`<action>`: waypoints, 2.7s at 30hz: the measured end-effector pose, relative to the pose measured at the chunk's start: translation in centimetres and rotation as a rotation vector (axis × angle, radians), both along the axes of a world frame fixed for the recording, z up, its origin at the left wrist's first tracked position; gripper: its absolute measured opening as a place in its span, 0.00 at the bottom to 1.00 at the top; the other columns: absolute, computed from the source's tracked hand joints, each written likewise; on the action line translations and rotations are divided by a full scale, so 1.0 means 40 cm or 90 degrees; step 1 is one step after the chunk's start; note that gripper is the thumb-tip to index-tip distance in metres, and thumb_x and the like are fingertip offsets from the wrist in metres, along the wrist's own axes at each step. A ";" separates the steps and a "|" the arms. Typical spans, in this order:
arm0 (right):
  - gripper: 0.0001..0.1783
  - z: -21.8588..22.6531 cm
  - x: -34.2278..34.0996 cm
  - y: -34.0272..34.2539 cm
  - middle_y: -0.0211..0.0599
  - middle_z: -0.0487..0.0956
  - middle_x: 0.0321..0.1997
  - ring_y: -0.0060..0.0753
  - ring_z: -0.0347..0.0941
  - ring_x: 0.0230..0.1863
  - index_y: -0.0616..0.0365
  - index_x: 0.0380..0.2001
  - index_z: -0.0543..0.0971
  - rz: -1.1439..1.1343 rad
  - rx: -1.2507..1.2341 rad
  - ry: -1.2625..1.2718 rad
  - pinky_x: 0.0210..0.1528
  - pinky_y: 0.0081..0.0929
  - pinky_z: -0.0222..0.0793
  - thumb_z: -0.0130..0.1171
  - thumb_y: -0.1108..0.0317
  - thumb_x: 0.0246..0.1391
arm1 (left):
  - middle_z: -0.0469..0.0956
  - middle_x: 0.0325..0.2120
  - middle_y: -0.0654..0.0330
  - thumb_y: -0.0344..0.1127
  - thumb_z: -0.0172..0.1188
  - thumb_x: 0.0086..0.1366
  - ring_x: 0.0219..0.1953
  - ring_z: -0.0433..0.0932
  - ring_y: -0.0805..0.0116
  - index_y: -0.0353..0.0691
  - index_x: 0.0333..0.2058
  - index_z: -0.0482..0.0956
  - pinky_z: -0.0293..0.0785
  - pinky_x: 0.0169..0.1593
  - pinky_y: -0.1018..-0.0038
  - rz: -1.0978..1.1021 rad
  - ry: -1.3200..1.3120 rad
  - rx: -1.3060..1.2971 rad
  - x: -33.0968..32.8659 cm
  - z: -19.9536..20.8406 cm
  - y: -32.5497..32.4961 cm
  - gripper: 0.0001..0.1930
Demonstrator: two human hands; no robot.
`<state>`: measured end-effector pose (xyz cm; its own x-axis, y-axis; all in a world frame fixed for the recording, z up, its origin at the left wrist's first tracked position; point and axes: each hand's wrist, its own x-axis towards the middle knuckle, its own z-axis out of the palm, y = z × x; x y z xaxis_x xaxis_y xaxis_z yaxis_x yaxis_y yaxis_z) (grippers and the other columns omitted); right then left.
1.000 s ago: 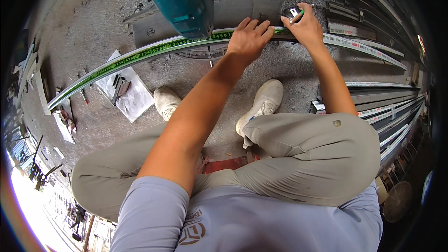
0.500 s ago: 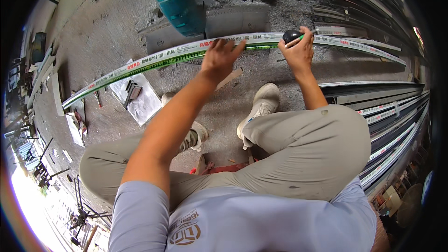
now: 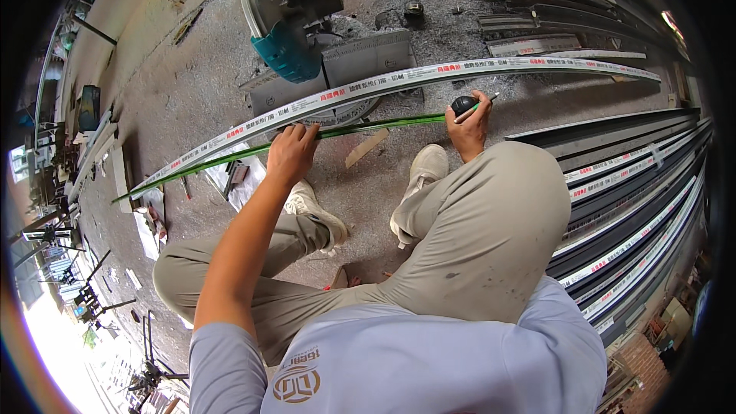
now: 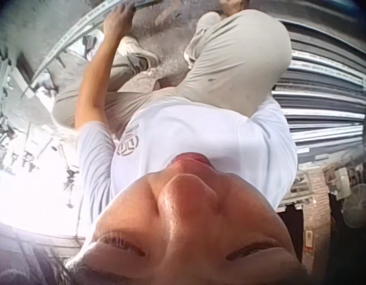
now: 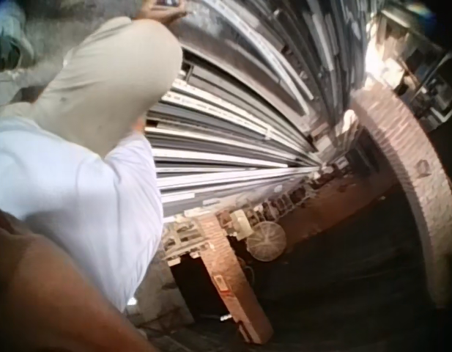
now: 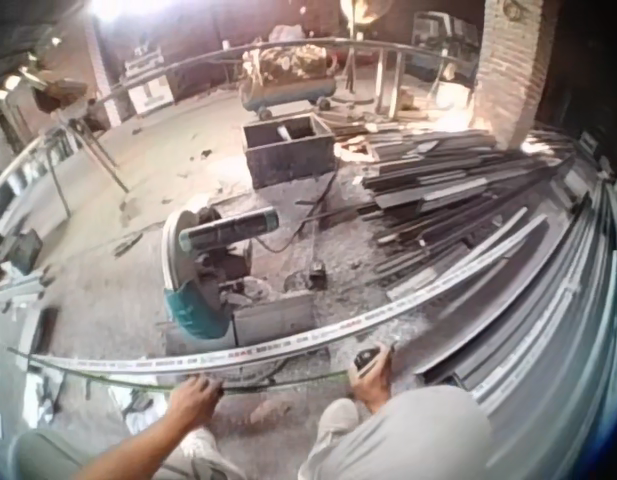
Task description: The person measures and marks metal profiles with a tape measure and marker, then uses a miter saw to cut them to size. The cut pieces are placed on the floor next to the saw.
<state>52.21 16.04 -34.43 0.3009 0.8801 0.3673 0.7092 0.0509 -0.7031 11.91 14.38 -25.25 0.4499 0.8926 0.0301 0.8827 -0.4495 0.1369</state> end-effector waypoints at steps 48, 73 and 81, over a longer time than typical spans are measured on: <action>0.33 0.846 -0.203 0.562 0.46 0.78 0.61 0.49 0.74 0.62 0.58 0.62 0.75 0.550 0.136 -0.437 0.64 0.41 0.71 0.70 0.55 0.57 | 0.79 0.45 0.46 0.63 0.78 0.44 0.52 0.76 0.44 0.37 0.53 0.73 0.57 0.70 0.48 0.214 -0.054 -0.073 -0.533 -0.211 0.361 0.45; 0.21 0.856 -0.522 0.650 0.49 0.83 0.37 0.57 0.79 0.41 0.61 0.44 0.79 0.688 -0.363 -0.541 0.49 0.41 0.72 0.71 0.60 0.51 | 0.73 0.48 0.53 0.76 0.66 0.50 0.58 0.69 0.53 0.42 0.56 0.76 0.54 0.68 0.51 0.295 -0.080 -0.018 -0.532 -0.229 0.314 0.47; 0.20 0.842 -0.523 0.664 0.45 0.82 0.29 0.42 0.78 0.30 0.64 0.42 0.81 0.652 -0.474 -0.457 0.43 0.35 0.74 0.71 0.63 0.48 | 0.74 0.48 0.52 0.71 0.62 0.59 0.58 0.68 0.53 0.36 0.52 0.73 0.53 0.69 0.48 0.276 -0.041 -0.062 -0.519 -0.249 0.318 0.41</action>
